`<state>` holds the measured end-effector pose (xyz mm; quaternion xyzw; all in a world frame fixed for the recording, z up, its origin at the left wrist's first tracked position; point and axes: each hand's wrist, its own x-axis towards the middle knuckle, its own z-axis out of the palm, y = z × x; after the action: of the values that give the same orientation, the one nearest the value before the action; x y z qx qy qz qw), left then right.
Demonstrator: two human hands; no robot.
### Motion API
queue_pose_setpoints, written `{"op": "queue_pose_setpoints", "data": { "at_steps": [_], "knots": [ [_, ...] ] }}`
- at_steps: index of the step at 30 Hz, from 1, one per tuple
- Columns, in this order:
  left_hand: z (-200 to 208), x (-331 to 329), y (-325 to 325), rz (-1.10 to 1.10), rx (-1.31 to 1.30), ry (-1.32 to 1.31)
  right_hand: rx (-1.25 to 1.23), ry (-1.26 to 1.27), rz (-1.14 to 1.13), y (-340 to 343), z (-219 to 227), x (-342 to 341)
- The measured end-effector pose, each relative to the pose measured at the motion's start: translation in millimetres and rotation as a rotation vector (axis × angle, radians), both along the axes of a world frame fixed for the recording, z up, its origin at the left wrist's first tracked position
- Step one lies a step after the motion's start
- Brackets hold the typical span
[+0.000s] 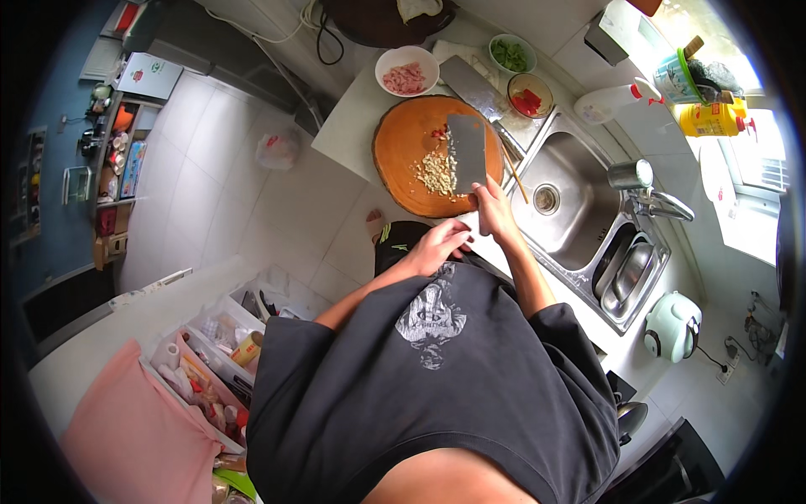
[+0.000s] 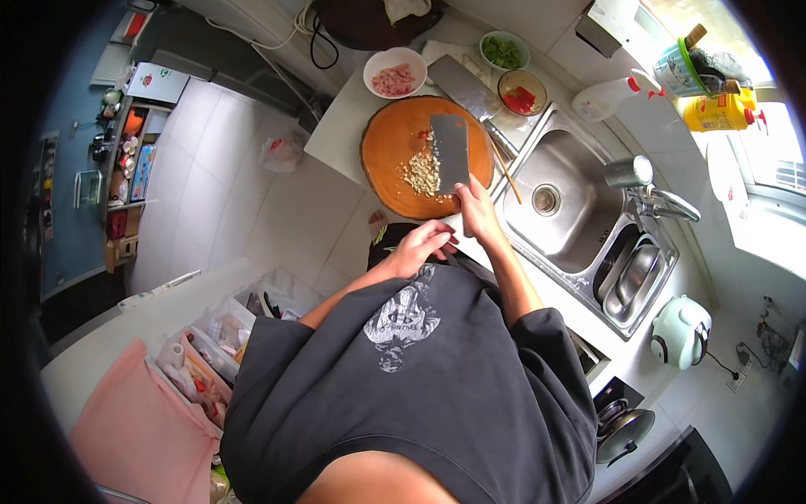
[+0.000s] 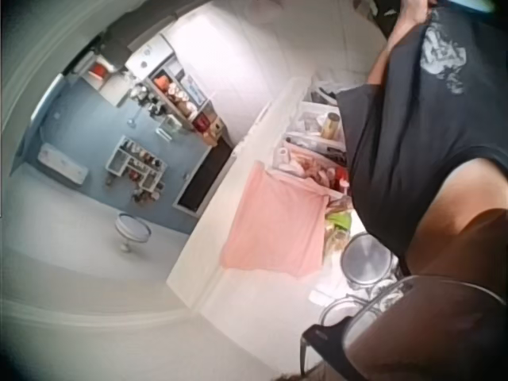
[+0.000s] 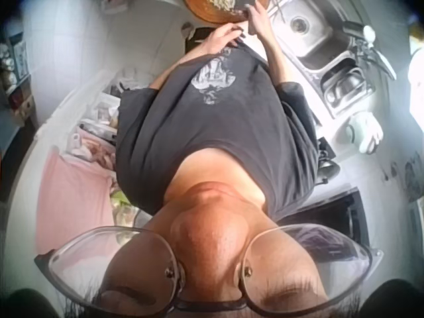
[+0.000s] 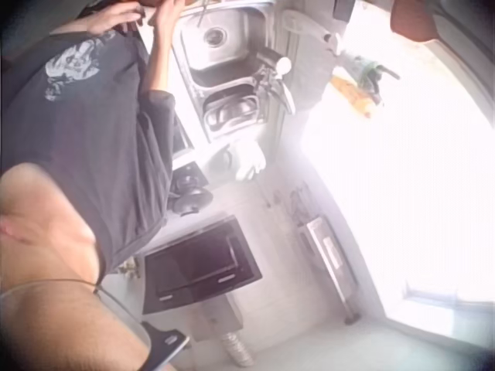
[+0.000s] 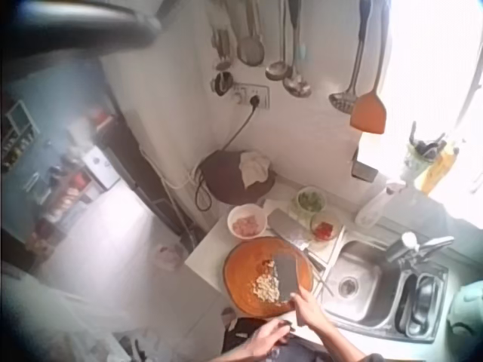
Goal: The person peels garlic cloves by hand and places them on a wooden cutting board. They then use a cleaver to slice and mince the garlic into a fine paste, occasionally using chopsticks to gather the pieces.
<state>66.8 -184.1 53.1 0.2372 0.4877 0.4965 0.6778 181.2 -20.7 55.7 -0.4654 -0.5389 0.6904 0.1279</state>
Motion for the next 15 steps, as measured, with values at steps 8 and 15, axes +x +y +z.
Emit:
{"op": "queue_pose_setpoints", "data": {
  "at_steps": [8, 15],
  "knots": [
    [-4.6, 16.3, 24.6, 0.136, -0.051, -0.242, -0.253, 0.160, 0.043, -16.3, -11.8, 8.8],
    [3.9, 2.3, 2.4, 0.108, -0.042, -0.197, 1.257, -0.699, -0.139, 30.9, -40.6, 60.3]
  ]
}}
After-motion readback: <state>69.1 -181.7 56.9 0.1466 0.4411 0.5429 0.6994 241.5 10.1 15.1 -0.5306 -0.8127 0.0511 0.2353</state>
